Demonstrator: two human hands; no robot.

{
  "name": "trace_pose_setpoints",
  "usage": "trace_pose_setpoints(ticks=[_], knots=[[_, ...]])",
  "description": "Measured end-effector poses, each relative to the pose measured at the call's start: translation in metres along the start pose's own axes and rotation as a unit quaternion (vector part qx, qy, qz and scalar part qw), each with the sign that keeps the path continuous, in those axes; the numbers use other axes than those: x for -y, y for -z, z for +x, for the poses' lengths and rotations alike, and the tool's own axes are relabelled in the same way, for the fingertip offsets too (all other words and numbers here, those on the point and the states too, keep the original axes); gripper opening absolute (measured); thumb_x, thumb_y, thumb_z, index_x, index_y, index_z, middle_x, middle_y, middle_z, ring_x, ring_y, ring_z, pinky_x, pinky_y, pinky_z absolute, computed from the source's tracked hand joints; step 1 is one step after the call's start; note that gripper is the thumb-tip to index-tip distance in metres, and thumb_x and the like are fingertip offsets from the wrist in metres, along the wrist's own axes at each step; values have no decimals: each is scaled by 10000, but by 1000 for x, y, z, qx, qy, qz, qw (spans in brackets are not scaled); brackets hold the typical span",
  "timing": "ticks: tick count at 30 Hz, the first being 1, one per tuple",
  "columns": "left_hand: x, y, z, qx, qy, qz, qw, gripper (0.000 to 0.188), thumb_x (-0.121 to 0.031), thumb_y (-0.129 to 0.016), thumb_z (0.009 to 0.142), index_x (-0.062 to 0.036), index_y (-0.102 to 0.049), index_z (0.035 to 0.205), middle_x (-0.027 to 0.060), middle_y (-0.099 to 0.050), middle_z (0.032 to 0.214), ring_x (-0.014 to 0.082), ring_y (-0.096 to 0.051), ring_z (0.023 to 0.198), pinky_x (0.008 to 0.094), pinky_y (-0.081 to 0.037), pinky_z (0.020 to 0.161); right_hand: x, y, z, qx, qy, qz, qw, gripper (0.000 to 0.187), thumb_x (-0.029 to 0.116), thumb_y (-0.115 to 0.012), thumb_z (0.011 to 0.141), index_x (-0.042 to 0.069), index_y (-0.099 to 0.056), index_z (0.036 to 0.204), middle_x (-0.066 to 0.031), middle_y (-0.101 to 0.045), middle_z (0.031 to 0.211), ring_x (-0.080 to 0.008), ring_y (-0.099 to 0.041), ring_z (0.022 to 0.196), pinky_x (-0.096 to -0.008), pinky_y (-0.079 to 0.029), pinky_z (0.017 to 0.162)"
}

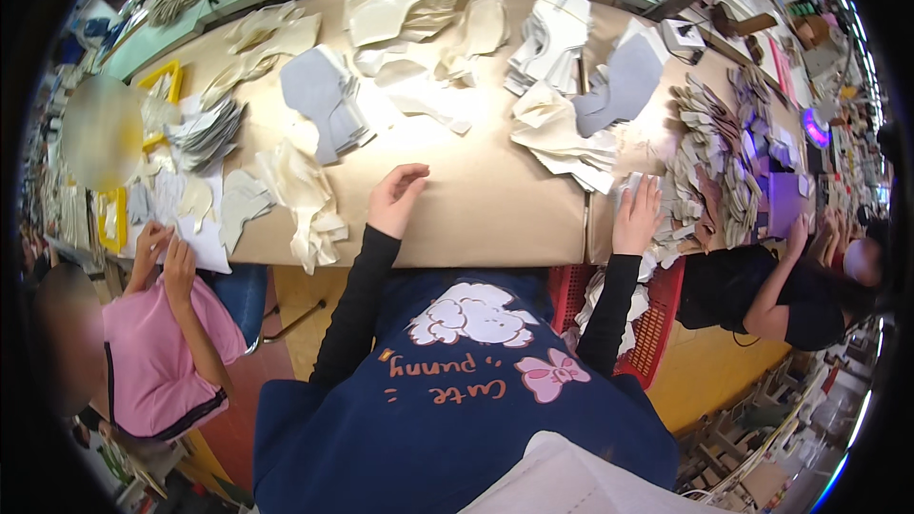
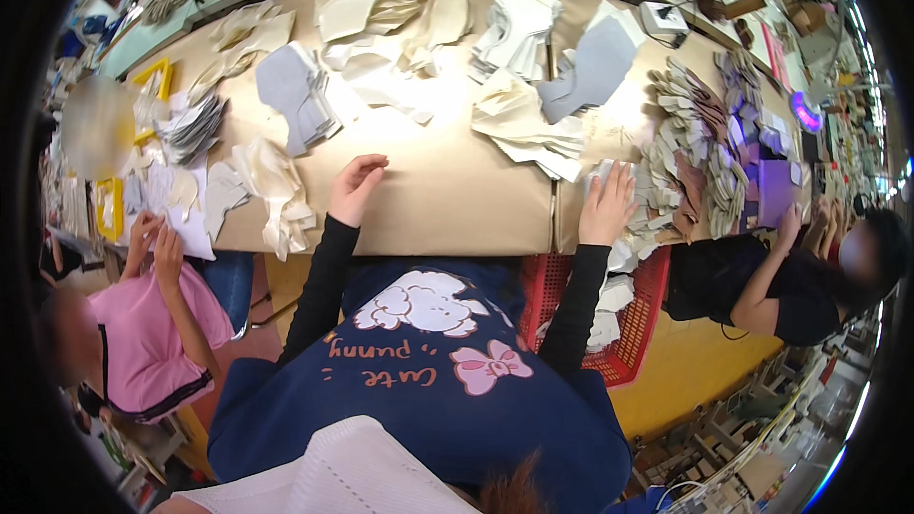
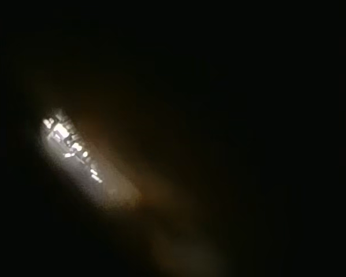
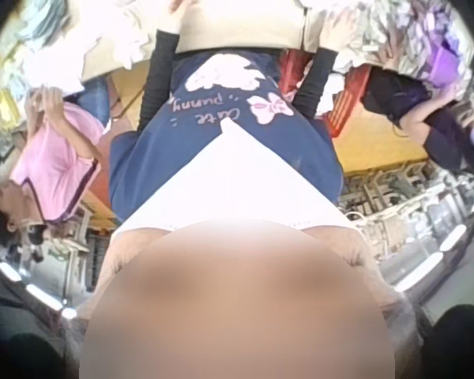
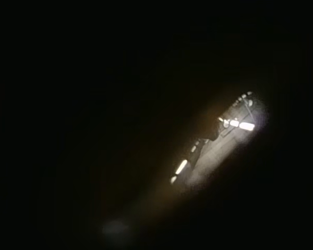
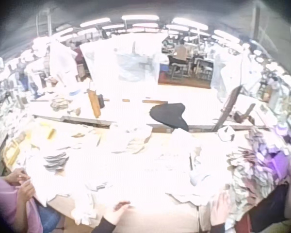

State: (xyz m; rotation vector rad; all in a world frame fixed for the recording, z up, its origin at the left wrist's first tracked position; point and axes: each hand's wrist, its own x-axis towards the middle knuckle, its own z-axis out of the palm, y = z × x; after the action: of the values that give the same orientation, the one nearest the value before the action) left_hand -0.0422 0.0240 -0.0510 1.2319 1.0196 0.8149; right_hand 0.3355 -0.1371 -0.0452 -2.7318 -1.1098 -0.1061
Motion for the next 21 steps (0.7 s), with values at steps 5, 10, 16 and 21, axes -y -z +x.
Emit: trace_pose_setpoints(ticks=[5, 10, 16, 21], knots=[[-80, -4, -19, 27, -9, -97, 995, 285, -20, -642, 934, 8, -626, 1217, 52, -659, 999, 119, -607, 934, 250, -473, 848, 47, 52, 3, -95, 92, 296, 946, 412, 168, -642, 934, 32, -588, 1319, -176, -563, 1370, -352, -495, 1293, -467, -359, 1096], [-235, 22, -67, 425, -507, -314, 682, 231, -100, -615, 940, -51, -631, 1166, 128, -670, 995, 193, -632, 799, 316, -509, 712, 110, 26, 17, -47, 263, 183, 946, 588, 160, -716, 811, 50, -532, 1359, -161, -571, 1352, -332, -508, 1271, -488, -336, 1125], [-302, 12, -86, 587, -525, -249, 564, 298, -194, -614, 969, -105, -605, 1253, 147, -669, 1050, 251, -651, 886, 388, -527, 759, 112, -5, 30, 22, 220, 138, 965, 702, 264, -716, 807, 66, -464, 1431, -168, -557, 1338, -366, -442, 1328, -570, -238, 1159], [-290, 4, -91, 607, -470, -289, 571, 295, -213, -607, 976, -99, -611, 1248, 145, -667, 1060, 255, -651, 900, 390, -528, 770, 110, -6, 30, -9, 181, 188, 965, 683, 307, -739, 832, 66, -489, 1419, -128, -626, 1182, -333, -503, 1229, -600, -210, 1160]])
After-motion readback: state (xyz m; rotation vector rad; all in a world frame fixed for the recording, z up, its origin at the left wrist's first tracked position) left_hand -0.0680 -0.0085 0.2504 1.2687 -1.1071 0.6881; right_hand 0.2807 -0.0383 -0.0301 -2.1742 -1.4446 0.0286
